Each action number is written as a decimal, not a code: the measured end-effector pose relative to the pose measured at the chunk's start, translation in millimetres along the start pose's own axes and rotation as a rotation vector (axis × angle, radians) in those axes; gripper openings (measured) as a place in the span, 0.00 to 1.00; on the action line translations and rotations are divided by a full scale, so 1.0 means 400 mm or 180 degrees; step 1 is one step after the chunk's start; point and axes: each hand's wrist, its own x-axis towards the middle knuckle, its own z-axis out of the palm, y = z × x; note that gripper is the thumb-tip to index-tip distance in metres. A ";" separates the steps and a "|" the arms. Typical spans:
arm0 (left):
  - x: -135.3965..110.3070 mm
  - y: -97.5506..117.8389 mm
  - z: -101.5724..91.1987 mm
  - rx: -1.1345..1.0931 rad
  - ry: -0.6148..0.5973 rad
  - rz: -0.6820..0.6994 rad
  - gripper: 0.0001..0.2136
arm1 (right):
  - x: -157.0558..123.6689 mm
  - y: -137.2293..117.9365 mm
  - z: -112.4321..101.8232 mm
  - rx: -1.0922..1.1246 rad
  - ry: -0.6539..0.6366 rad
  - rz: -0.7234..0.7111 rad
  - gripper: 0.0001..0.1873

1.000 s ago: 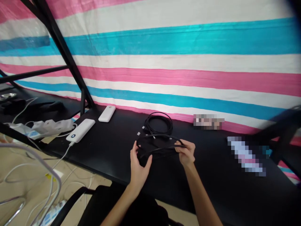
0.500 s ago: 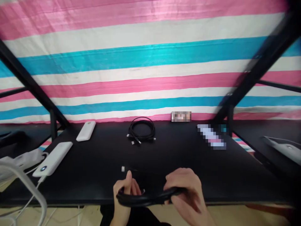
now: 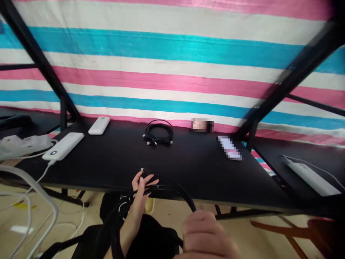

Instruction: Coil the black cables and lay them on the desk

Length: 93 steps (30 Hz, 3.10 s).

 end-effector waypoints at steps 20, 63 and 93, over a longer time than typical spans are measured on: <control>0.152 0.077 0.014 0.0312 0.0379 0.0096 0.20 | 0.013 0.350 0.127 0.1793 0.0081 0.3311 0.26; 0.696 0.116 0.043 0.4635 0.0124 0.2081 0.14 | 0.166 0.835 0.133 -0.0355 0.0936 0.2695 0.15; 0.648 0.104 0.046 0.5717 -0.0370 0.2430 0.18 | 0.168 0.835 0.153 0.0957 0.1528 0.2659 0.06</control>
